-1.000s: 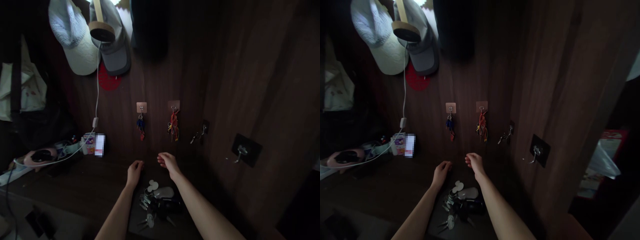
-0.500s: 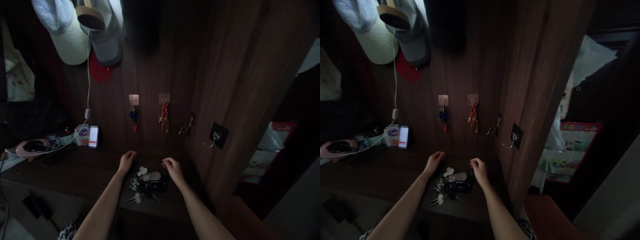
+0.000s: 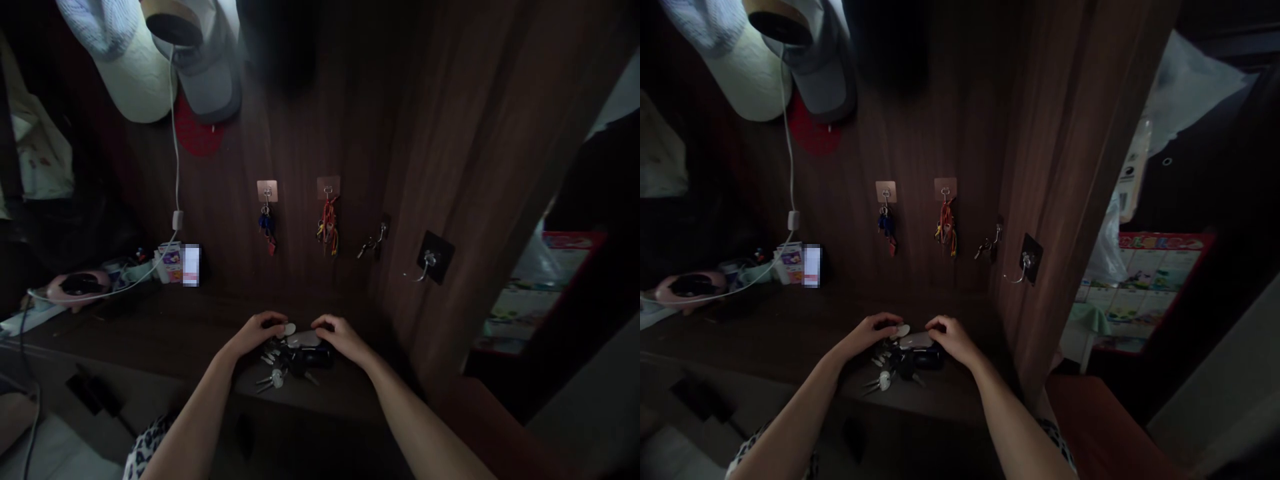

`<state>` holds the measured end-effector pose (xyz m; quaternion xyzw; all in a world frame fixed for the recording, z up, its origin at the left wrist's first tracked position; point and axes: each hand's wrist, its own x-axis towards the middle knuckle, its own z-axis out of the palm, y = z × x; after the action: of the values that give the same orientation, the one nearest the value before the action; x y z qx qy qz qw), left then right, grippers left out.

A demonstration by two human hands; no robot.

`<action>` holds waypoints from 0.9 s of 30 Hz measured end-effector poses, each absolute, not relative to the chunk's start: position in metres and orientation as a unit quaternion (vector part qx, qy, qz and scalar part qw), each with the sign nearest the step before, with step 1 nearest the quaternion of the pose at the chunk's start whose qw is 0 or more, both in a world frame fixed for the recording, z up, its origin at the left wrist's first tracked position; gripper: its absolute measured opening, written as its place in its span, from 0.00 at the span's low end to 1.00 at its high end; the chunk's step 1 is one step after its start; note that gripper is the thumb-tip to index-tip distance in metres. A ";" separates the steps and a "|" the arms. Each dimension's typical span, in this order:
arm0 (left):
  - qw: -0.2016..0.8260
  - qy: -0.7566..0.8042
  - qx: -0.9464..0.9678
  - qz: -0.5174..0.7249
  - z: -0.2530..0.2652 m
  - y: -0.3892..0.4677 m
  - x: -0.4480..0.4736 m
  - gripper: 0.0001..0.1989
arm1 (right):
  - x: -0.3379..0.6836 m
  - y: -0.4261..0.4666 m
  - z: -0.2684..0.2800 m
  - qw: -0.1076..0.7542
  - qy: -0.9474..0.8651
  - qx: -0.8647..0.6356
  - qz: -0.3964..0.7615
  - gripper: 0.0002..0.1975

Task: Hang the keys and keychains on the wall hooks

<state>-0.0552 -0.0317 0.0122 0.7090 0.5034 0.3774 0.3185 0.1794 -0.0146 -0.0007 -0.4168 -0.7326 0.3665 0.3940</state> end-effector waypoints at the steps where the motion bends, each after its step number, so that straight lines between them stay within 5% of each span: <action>1: 0.308 0.507 0.715 0.369 0.012 -0.034 -0.055 0.16 | 0.180 -0.017 0.001 0.377 -0.745 -0.419 0.358 0.09; 8: 0.243 0.525 0.742 0.340 0.006 -0.033 -0.053 0.17 | 0.181 -0.020 0.002 0.311 -0.779 -0.454 0.302 0.16; 27: 0.093 0.559 0.713 0.413 -0.013 -0.016 -0.064 0.11 | 0.180 0.006 -0.018 0.476 -0.693 -0.517 0.161 0.10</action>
<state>-0.0642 -0.0158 -0.0133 0.7125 0.5593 0.4133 0.0933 0.1801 0.0057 -0.0178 -0.5172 -0.6930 0.1614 0.4756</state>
